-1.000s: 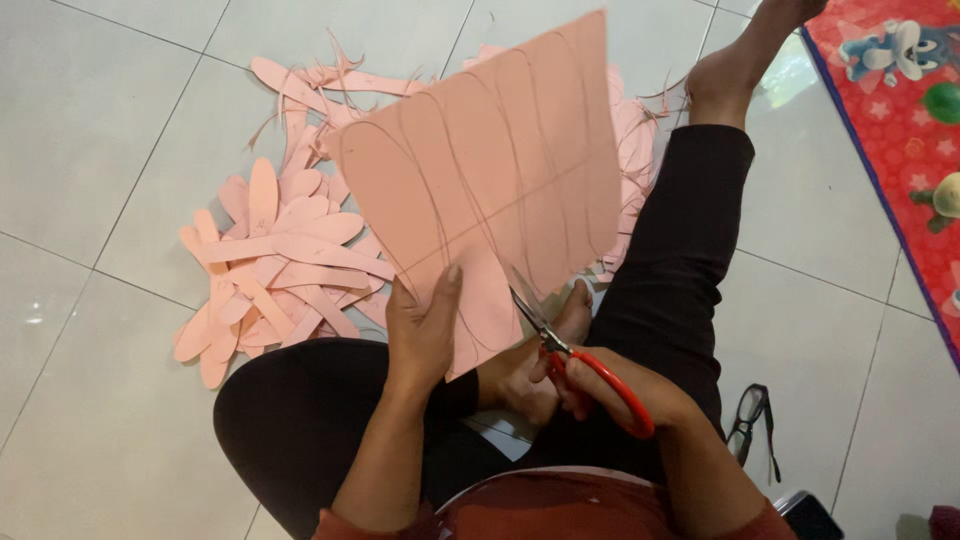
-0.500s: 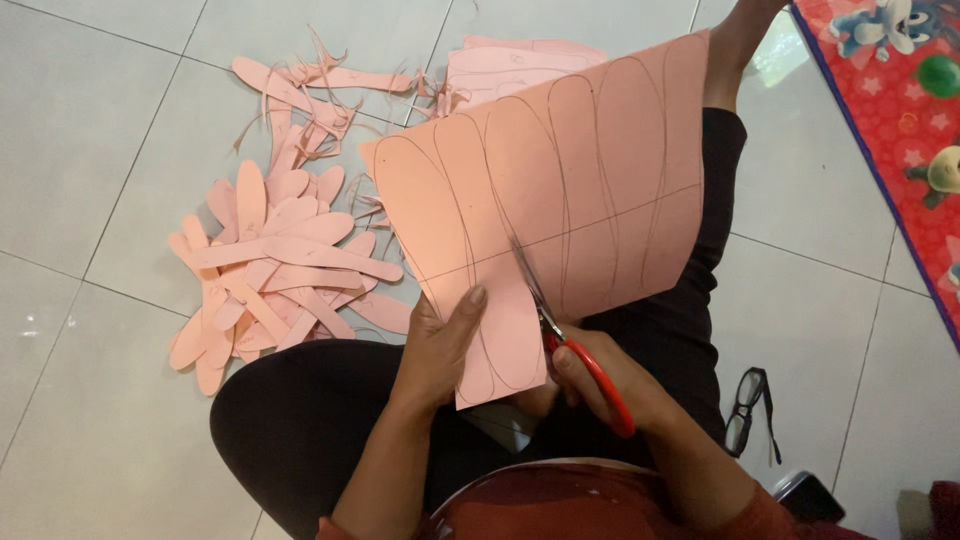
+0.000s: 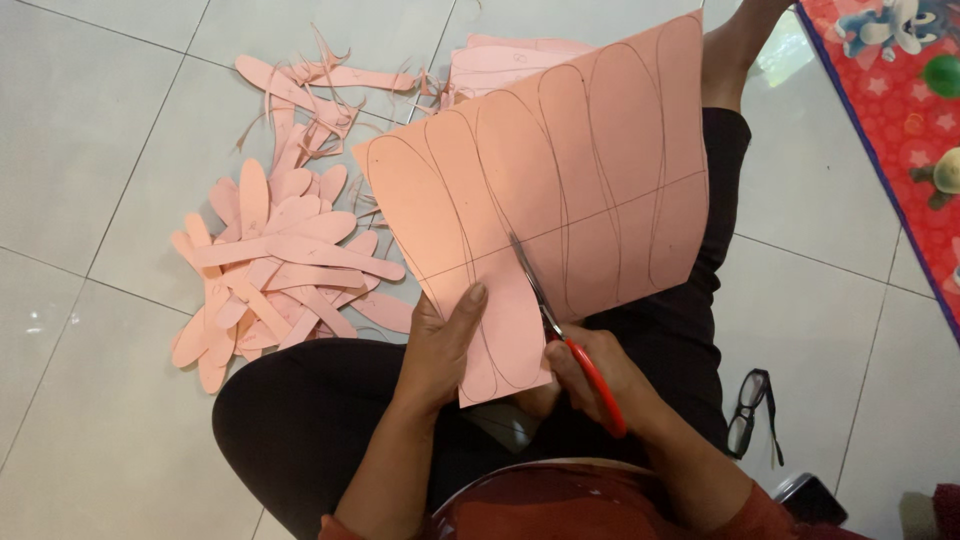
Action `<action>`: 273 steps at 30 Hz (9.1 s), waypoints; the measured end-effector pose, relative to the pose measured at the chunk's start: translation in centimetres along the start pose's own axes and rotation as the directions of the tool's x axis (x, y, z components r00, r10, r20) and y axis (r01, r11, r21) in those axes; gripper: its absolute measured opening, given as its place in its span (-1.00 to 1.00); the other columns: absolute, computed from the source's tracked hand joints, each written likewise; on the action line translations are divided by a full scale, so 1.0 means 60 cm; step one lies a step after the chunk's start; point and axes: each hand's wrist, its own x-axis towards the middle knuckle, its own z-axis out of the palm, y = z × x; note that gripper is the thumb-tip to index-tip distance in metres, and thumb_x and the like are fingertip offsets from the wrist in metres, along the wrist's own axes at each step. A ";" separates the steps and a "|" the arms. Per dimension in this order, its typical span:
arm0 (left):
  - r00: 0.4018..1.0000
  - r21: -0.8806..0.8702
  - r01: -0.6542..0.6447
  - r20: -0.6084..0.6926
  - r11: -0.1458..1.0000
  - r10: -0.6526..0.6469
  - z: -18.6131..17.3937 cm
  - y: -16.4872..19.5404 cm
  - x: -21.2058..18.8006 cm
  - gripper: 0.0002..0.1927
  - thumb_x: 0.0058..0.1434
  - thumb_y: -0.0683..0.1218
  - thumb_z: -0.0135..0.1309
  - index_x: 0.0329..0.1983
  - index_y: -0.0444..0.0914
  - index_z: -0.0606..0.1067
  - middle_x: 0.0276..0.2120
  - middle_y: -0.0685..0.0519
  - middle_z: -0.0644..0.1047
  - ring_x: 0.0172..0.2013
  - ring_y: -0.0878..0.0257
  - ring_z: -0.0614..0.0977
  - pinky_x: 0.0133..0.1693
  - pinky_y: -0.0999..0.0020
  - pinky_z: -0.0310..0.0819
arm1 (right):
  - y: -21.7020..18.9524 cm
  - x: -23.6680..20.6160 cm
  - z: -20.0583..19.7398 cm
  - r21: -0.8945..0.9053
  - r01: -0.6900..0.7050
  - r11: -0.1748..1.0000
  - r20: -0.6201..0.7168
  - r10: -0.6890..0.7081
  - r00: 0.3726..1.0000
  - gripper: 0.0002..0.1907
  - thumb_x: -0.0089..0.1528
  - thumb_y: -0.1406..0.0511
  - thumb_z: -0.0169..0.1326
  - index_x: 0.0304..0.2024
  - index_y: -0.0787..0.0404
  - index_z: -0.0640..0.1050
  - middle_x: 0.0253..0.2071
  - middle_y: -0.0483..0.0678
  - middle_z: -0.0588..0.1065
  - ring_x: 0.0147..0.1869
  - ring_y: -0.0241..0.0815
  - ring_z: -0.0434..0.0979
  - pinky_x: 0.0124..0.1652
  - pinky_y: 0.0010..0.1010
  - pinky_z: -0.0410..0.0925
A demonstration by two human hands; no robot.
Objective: The person sits on the floor and uses scissors to cut multiple elongated shapes from a large sheet of pink paper. The person holds the paper with one hand and cuts along pre-drawn outlines with the other, producing a growing pile of cutouts.
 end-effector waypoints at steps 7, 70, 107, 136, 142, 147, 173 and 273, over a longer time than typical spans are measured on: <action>1.000 -0.007 -0.025 0.012 1.000 0.025 -0.008 -0.009 0.008 -0.53 0.35 -0.08 0.08 0.26 -0.37 0.34 0.01 -0.06 0.58 -0.03 0.28 0.61 -0.03 0.35 0.57 | 0.004 -0.001 0.010 -0.034 0.143 0.989 -0.094 -0.145 0.985 -0.47 0.44 0.02 -0.18 -0.39 0.25 0.54 -0.64 -0.15 0.45 -0.57 -0.39 0.42 -0.53 -0.49 0.34; 0.996 -0.169 0.071 0.061 0.983 -0.062 0.008 -0.017 0.005 -0.53 0.32 -0.05 0.10 0.23 -0.32 0.35 0.00 -0.06 0.57 -0.04 0.24 0.62 -0.05 0.29 0.59 | -0.036 0.014 -0.007 -0.035 -0.153 0.988 -0.074 0.150 0.986 -0.69 0.20 0.30 0.10 -0.04 0.33 0.56 -0.40 0.13 0.67 -0.37 -0.08 0.68 -0.31 -0.32 0.50; 0.996 -0.153 -0.013 -0.091 0.988 -0.001 0.019 -0.007 0.005 -0.56 0.32 -0.02 0.12 0.18 -0.33 0.43 -0.08 -0.04 0.60 -0.13 0.27 0.63 -0.14 0.33 0.61 | -0.041 0.036 0.004 0.102 -0.066 0.993 -0.005 0.067 0.998 -0.63 0.32 0.26 -0.06 0.12 0.30 0.51 -0.16 0.08 0.65 -0.13 -0.11 0.68 -0.14 -0.31 0.52; 0.994 -0.179 0.001 -0.107 0.984 -0.021 0.010 -0.056 0.057 -0.53 0.32 0.03 0.11 0.18 -0.35 0.43 -0.09 -0.04 0.60 -0.15 0.26 0.63 -0.15 0.33 0.59 | 0.026 0.069 0.013 0.080 0.034 0.996 -0.018 -0.033 0.999 -0.62 0.30 0.20 0.03 0.03 0.34 0.54 -0.14 0.08 0.66 -0.11 -0.14 0.68 -0.14 -0.33 0.51; 0.995 -0.229 -0.010 -0.098 0.973 -0.013 0.005 -0.066 0.061 -0.54 0.35 0.02 0.10 0.20 -0.35 0.42 -0.05 -0.03 0.59 -0.11 0.29 0.63 -0.10 0.37 0.58 | 0.050 0.090 0.026 0.236 -0.233 0.944 -0.044 0.250 0.967 -0.61 0.35 0.22 -0.11 0.02 0.34 0.58 -0.15 0.07 0.63 -0.15 -0.18 0.58 -0.17 -0.35 0.46; 0.997 -0.234 0.007 -0.071 0.972 -0.025 0.002 -0.057 0.057 -0.55 0.34 0.01 0.09 0.19 -0.33 0.41 -0.05 -0.03 0.58 -0.11 0.26 0.62 -0.12 0.30 0.59 | 0.048 0.090 0.025 0.197 -0.309 0.930 -0.085 0.330 0.940 -0.61 0.33 0.21 -0.10 0.06 0.29 0.58 -0.15 0.03 0.63 -0.15 -0.19 0.61 -0.16 -0.38 0.46; 0.996 -0.160 0.019 -0.087 0.987 -0.033 0.005 -0.042 0.046 -0.55 0.31 0.01 0.12 0.14 -0.38 0.45 -0.09 -0.04 0.61 -0.15 0.27 0.63 -0.13 0.34 0.60 | 0.004 0.109 -0.010 -0.013 -0.031 0.999 -0.036 0.031 0.999 -0.63 0.32 0.18 -0.07 0.01 0.31 0.53 -0.15 0.05 0.63 -0.12 -0.19 0.62 -0.12 -0.36 0.46; 0.989 -0.059 0.006 0.149 0.998 0.003 -0.008 -0.010 0.029 -0.56 0.31 -0.19 0.13 0.25 -0.34 0.39 0.01 -0.03 0.60 -0.02 0.32 0.62 0.01 0.38 0.56 | 0.004 0.028 -0.049 -0.154 -0.001 0.988 -0.116 -0.017 0.993 -0.58 0.30 0.04 -0.05 -0.22 0.28 0.52 -0.66 -0.05 0.38 -0.59 -0.22 0.39 -0.51 -0.33 0.31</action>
